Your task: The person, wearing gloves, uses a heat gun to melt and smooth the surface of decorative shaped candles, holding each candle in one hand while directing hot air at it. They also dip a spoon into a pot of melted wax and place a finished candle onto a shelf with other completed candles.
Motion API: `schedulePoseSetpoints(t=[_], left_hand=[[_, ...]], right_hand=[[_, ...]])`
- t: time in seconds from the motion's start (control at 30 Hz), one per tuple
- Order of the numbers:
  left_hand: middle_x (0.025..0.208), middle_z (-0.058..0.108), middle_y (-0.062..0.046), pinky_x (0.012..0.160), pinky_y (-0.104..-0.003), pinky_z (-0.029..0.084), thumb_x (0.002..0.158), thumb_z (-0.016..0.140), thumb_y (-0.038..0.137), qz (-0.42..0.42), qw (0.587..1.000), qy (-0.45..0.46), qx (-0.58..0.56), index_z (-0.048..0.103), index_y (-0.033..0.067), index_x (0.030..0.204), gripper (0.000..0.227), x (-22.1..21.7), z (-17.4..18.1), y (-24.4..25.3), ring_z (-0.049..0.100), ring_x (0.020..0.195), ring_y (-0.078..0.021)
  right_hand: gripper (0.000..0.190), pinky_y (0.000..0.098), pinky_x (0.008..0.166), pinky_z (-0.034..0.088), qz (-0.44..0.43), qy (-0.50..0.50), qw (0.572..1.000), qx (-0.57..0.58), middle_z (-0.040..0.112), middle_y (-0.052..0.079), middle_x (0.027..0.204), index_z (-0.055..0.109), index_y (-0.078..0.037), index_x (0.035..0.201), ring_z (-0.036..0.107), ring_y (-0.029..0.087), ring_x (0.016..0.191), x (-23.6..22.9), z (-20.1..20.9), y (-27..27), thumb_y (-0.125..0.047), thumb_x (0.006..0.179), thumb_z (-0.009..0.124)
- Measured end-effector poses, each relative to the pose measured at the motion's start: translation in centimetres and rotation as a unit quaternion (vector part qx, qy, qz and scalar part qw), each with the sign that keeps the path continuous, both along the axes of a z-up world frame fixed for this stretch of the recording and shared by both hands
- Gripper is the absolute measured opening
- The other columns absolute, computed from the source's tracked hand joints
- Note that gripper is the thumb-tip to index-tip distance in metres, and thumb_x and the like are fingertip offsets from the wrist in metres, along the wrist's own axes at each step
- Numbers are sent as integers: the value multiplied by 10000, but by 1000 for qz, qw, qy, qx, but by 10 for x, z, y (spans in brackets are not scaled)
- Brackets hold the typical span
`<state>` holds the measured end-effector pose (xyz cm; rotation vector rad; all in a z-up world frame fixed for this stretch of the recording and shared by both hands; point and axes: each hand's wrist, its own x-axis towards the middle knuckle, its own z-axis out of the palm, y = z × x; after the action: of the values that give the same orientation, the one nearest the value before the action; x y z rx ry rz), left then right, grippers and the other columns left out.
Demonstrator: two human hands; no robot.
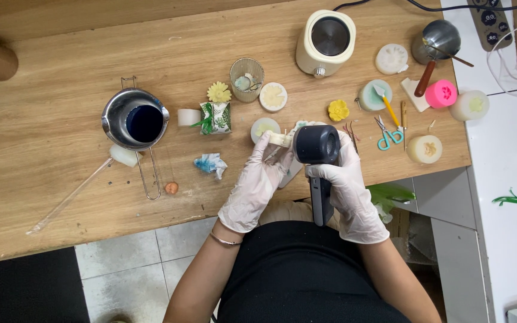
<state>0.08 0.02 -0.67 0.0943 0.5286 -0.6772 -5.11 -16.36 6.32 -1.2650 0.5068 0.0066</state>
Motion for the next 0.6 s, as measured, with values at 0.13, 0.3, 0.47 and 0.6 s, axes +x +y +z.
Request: schedulePoseSetpoints(t=[0.13,0.3,0.47,0.6], left_hand=[[1245,641,-144,955,-328,593,973,698,222,-10,1000,-4,21,571,5,1300,412,1,-12,-1,655,1122,-240],[1209,642,-111,876,-304,578,982,703,277,-39,997,-40,55,588,28,1295,416,3,-27,2,653,1086,-235],[1212,653,-101,847,-298,570,974,694,309,-52,997,-38,51,601,41,1298,431,5,-25,2,651,1082,-222],[1241,641,-80,863,-297,566,986,684,321,-61,997,-32,41,587,65,1327,437,1,-18,-3,632,1107,-191]], right_hand=[[704,291,644,579,-4,8,1000,-3,657,79,1045,524,-33,1288,654,146,796,1,-1,1,132,630,710],[722,287,660,581,-4,-3,1000,-2,652,81,1071,511,-29,1304,658,145,820,-2,0,1,133,630,711],[734,290,641,577,-6,0,1000,5,647,83,1062,502,-38,1306,653,147,805,-4,5,2,134,624,709],[739,288,649,568,-15,1,1000,5,636,67,1070,507,-36,1323,638,139,829,-11,7,2,137,632,704]])
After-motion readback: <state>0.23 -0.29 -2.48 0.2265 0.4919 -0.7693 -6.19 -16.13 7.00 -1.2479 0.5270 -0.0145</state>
